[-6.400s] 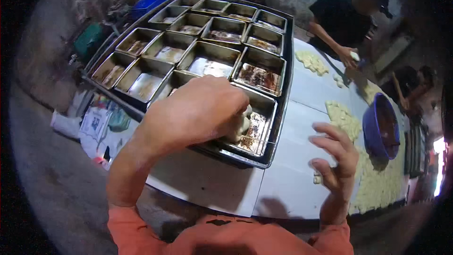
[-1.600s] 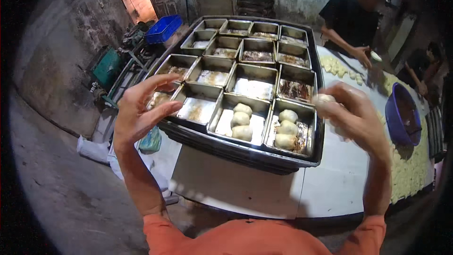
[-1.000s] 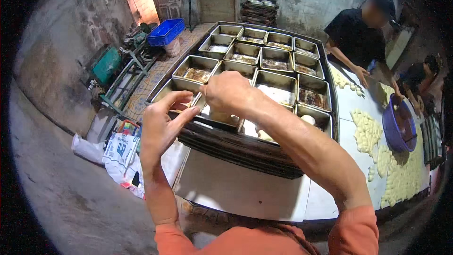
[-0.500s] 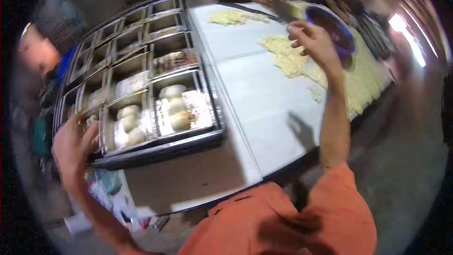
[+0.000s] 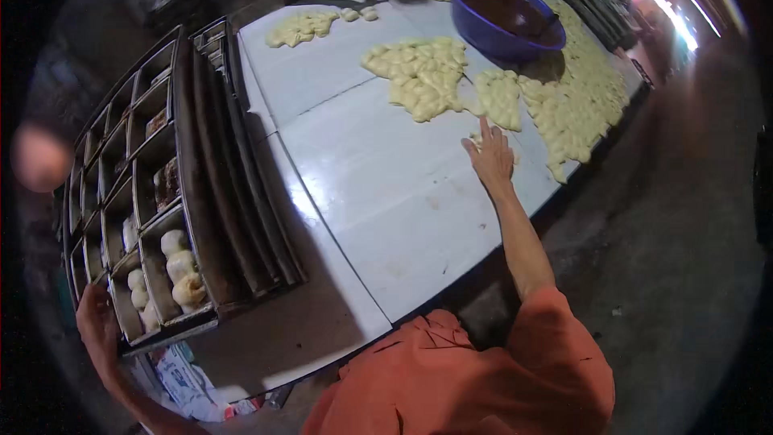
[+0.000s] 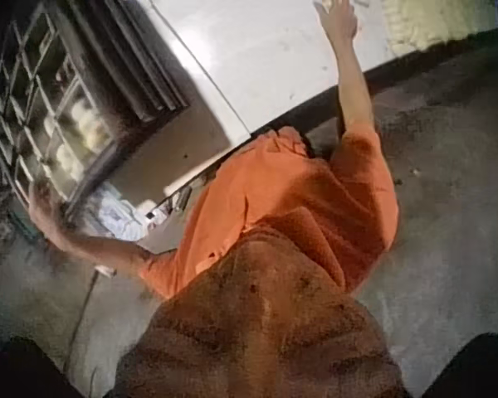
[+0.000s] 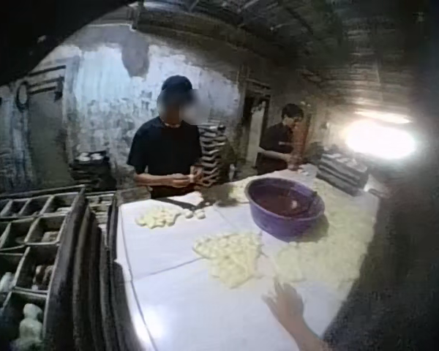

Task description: The person places dough rolls into baking molds by hand. The person then takes dough portions from the table, fills them with chocolate paste from a bowl, and folds them closed.

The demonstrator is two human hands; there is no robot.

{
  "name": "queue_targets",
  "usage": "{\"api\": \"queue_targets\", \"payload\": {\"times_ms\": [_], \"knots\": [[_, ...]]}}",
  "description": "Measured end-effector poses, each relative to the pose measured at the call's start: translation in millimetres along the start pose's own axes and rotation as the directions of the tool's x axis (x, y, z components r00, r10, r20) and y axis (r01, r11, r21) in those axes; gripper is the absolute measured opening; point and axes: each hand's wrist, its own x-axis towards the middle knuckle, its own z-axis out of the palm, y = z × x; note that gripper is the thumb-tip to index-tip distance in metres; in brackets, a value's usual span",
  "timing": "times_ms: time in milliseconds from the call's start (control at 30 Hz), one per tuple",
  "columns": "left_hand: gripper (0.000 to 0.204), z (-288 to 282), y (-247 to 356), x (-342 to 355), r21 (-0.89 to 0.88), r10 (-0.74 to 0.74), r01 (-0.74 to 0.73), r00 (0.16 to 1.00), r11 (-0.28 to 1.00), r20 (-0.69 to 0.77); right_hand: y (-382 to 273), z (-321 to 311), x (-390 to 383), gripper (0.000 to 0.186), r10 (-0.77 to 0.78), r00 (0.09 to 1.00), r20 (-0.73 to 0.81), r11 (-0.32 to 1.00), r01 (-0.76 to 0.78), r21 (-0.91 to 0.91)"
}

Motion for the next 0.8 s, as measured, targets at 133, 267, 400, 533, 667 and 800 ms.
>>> {"api": "queue_targets", "payload": {"times_ms": [133,267,400,533,667,800], "knots": [[0.029,-6,49,-1,-0.15,-0.112,0.121,0.991,0.981,0.067,18,50,22,0.039,0.219,0.976,0.012,0.92,-0.21,0.332],[0.034,-16,67,-9,-0.273,-0.203,0.204,0.979,0.94,0.033,-7,1,18,0.041,0.238,0.942,0.236,0.798,-0.329,0.505],[0.036,-44,77,-17,-0.322,-0.162,0.082,0.959,0.943,-0.232,-34,-75,45,0.027,-0.146,0.9,0.41,0.502,-0.29,0.815],[0.03,-68,40,-55,-0.306,-0.149,-0.022,0.838,0.952,-0.525,-219,-224,29,0.025,-0.616,0.782,0.095,0.324,0.141,0.935],[0.025,-64,17,-108,-0.394,-0.311,0.061,0.728,0.917,-0.611,-407,-313,-9,0.033,-0.939,0.198,-0.282,-0.169,0.446,0.879],[0.023,-51,-9,-159,-0.468,-0.407,0.106,0.682,0.877,-0.608,-565,-346,-64,0.035,-0.923,-0.233,-0.308,-0.385,0.603,0.699]]}}
